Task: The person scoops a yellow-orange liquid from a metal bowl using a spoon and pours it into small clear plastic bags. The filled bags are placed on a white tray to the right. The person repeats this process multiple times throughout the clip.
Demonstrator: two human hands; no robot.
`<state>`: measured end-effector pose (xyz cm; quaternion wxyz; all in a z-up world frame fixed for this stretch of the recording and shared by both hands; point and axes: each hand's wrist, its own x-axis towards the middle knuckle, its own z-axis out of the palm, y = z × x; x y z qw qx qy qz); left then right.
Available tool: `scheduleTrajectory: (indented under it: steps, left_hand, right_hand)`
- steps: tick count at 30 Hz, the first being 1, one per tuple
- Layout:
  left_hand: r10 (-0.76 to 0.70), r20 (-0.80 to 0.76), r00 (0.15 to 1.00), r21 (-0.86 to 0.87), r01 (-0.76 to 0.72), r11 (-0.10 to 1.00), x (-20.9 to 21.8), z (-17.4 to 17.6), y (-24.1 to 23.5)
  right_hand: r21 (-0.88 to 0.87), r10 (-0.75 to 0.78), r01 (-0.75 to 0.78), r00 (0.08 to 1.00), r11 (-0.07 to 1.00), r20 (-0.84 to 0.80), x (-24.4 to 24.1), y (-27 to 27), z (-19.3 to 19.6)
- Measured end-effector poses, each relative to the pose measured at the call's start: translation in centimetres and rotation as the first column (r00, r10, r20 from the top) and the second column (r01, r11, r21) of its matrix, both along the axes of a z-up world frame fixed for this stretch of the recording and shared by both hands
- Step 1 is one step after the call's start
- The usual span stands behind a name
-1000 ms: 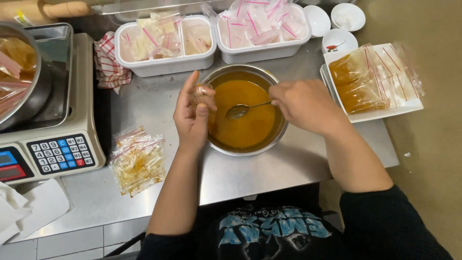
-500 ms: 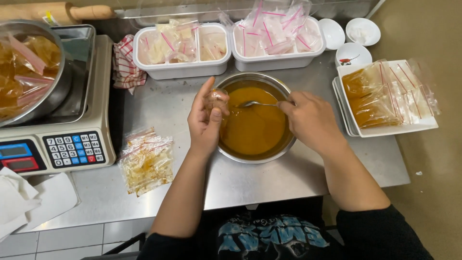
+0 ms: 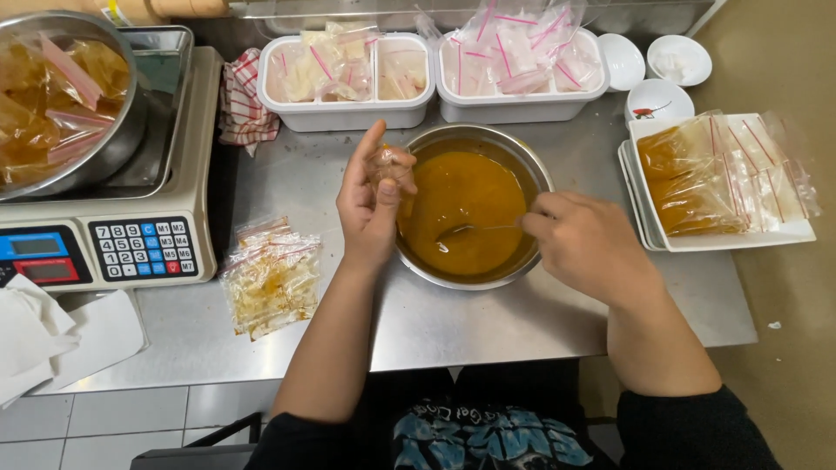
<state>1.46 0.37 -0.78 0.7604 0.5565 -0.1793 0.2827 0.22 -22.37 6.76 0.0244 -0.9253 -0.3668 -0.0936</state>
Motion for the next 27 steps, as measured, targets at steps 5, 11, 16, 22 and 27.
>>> scheduleTrajectory:
  steps: [5, 11, 16, 22, 27]
  left_hand:
    - [0.003, 0.026, 1.000, -0.010, -0.002, 1.000, -0.4, 0.5, -0.2]
    - [0.015, 0.075, 0.997, -0.009, -0.014, 1.000, -0.6, 0.9, 0.0]
    - [0.023, 0.079, 0.997, -0.009, -0.022, 1.000, -0.7, 0.9, 0.3]
    - [0.002, 0.088, 0.996, -0.026, 0.000, 1.000, -0.9, 1.0, 0.3]
    - [-0.022, 0.061, 0.998, 0.004, 0.021, 1.000, -0.7, 1.1, -0.1]
  right_hand:
    - [0.040, 0.110, -0.116, 0.986, 0.993, 0.127, 1.1, 1.3, -1.9]
    - [-0.051, -0.020, 0.031, 0.979, 0.998, 0.204, 2.4, 0.1, -3.5]
    - [-0.129, -0.107, 0.137, 0.970, 0.982, 0.220, 2.4, -1.3, -3.2]
    - [-0.210, -0.207, 0.222, 0.974, 0.952, 0.090, 1.9, -1.7, -1.7]
    - [-0.186, -0.210, 0.214, 0.977, 0.959, 0.039, 1.7, -0.9, -1.5]
